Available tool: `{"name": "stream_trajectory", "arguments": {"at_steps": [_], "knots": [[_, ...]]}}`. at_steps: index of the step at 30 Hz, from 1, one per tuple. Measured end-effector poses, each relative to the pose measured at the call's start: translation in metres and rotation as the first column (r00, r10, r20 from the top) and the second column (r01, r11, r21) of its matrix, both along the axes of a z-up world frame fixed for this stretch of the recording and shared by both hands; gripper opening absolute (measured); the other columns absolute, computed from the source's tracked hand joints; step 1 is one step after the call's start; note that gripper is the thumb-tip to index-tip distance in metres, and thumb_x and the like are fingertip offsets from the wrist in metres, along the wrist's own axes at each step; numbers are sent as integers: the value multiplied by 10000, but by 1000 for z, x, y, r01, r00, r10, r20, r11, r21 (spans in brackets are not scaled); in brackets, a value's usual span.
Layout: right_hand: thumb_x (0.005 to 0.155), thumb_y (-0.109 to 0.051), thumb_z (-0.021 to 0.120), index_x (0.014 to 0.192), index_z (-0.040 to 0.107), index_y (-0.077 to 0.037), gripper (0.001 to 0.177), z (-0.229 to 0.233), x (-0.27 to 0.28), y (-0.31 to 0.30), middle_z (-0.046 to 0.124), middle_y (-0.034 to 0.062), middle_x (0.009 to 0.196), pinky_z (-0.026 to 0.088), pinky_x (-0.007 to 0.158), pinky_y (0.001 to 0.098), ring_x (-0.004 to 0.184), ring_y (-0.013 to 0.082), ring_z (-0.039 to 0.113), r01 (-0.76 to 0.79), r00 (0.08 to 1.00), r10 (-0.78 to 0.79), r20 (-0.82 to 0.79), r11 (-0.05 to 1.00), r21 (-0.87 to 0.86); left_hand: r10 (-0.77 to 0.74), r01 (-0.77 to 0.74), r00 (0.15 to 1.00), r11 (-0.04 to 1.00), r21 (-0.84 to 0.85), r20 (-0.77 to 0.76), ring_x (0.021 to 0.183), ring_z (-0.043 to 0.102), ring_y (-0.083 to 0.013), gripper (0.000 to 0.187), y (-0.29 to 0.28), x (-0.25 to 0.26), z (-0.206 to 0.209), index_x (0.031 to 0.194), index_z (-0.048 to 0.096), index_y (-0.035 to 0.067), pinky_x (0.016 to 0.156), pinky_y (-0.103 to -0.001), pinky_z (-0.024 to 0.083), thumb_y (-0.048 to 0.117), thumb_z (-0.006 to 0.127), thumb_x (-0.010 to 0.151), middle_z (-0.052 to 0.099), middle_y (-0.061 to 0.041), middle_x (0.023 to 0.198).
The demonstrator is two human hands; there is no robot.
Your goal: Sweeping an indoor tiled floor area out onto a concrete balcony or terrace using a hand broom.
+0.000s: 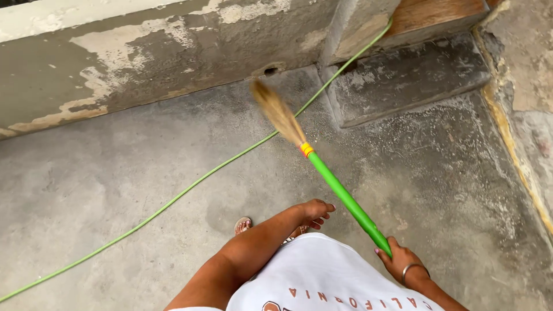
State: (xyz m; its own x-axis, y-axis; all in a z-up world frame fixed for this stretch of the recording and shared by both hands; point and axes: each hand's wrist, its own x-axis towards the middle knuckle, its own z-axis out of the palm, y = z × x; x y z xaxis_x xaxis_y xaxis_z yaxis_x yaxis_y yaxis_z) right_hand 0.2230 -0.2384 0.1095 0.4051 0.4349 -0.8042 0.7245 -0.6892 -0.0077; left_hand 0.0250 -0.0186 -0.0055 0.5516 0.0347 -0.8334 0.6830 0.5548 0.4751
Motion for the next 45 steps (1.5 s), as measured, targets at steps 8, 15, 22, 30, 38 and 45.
{"name": "stream_trajectory", "arguments": {"at_steps": [8,15,22,30,38,45], "knots": [[1010,-496,473,1343,490,-240,420,-26,19,-37,728,77,1212,561,999,429,1157,277,699,-187,948,234,214,957,-222,-326,325,945,937,131,-12,949,596,-228,580,15,-44,-40,1338,574,78,716,-404,549,500,619,943,638,-76,1230],[1020,-445,485,1388,533,-219,435,-27,46,9,746,82,1259,568,1006,428,1198,276,703,37,905,56,422,977,-209,-312,344,931,924,169,-188,867,607,-208,501,44,-109,-67,1166,669,41,700,-382,556,481,617,932,669,-72,1112],[1015,-464,491,1380,538,-203,452,15,70,-2,777,117,1162,570,963,449,1118,304,733,57,888,-15,461,995,-77,-265,287,946,953,100,-187,984,604,-206,511,30,-89,-21,1246,624,98,812,-382,556,497,644,926,626,-44,1190],[1057,-533,377,1352,500,-279,409,41,82,-90,801,58,1098,614,949,401,1047,229,788,59,946,39,321,955,-291,-170,180,976,981,66,-138,1008,608,-199,457,5,-32,-23,1269,606,115,860,-384,556,445,627,954,630,-29,1177],[1019,-475,515,1302,592,-232,381,-18,170,-15,770,67,1150,568,963,421,1120,252,722,35,898,31,440,989,-140,-149,157,984,984,78,-100,829,572,-156,386,-12,4,-10,1176,623,74,786,-370,528,408,612,981,617,-26,1030],[1019,-471,505,1365,564,-222,430,35,153,8,784,86,1084,589,894,432,1038,271,747,38,881,-37,472,999,7,-218,228,970,969,93,-105,866,595,-147,427,-13,6,-10,1222,616,77,765,-343,551,428,610,979,633,-38,1118]]}}
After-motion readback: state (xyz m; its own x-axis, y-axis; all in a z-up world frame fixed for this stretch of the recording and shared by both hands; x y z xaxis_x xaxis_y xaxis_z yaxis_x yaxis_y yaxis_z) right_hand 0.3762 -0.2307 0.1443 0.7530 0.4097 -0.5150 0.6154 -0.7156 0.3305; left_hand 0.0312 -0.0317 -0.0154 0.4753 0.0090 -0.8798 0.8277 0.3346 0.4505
